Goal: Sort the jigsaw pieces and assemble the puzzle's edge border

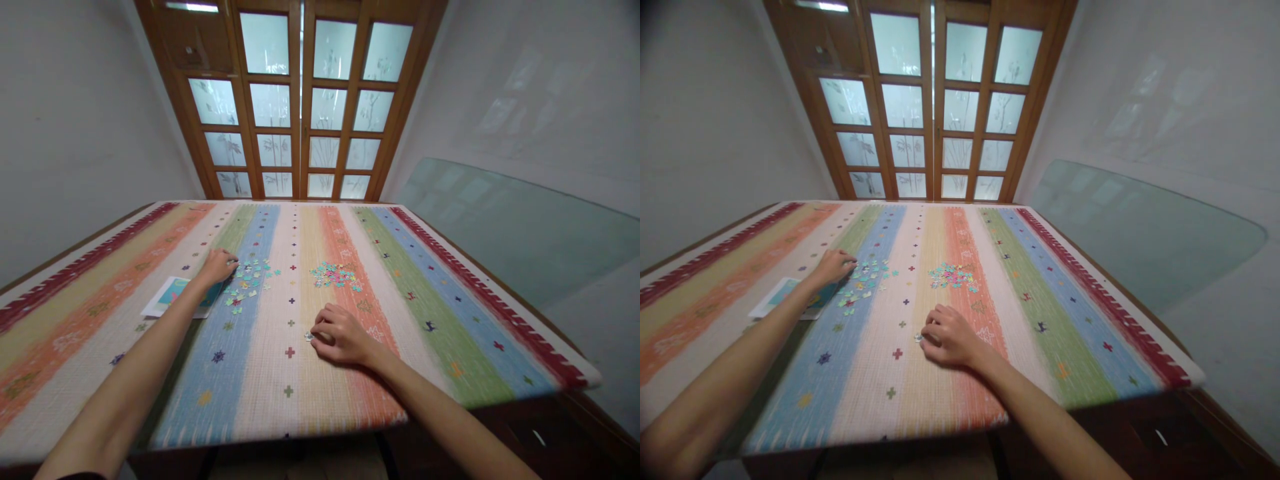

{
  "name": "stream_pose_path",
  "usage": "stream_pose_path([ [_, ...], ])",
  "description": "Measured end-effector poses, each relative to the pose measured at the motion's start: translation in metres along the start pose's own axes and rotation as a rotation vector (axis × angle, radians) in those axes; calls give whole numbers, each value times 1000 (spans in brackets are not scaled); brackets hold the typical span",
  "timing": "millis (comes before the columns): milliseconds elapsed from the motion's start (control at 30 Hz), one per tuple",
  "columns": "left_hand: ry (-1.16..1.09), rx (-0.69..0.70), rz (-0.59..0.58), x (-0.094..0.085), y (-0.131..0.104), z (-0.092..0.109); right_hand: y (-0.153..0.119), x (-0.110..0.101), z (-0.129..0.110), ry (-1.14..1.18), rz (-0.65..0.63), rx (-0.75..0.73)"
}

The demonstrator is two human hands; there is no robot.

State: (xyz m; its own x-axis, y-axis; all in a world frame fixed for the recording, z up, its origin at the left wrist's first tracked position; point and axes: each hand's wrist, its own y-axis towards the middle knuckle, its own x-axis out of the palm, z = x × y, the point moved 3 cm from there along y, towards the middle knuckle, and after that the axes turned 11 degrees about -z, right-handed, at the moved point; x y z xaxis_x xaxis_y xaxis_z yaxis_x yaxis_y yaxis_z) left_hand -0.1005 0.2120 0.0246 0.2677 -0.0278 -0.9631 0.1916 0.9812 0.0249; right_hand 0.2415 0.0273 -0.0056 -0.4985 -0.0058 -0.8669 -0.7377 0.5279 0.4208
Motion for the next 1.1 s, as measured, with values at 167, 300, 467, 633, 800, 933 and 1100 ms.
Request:
stream_pose_path([
  [167,-19,-6,-11,-1,3,0,0,1,0,10,3,-6],
  [300,-39,-18,4,-3,1,1,0,1,1,20,13,-10],
  [467,-66,-13,22,-5,-7,7,0,1,0,10,-8,-9],
  [633,-178,91,106,-13,-27,27,0,1,1,-8,-1,-8],
  [800,-461,262,-25,-1,-73,74,1,1,0,-9,-5,-15],
  [933,-573,377,-237,25,-113,115,2,1,0,-6,-3,-16],
  [1100,-649,415,-385,55,-137,142,1,0,-1,-35,-18,-25],
])
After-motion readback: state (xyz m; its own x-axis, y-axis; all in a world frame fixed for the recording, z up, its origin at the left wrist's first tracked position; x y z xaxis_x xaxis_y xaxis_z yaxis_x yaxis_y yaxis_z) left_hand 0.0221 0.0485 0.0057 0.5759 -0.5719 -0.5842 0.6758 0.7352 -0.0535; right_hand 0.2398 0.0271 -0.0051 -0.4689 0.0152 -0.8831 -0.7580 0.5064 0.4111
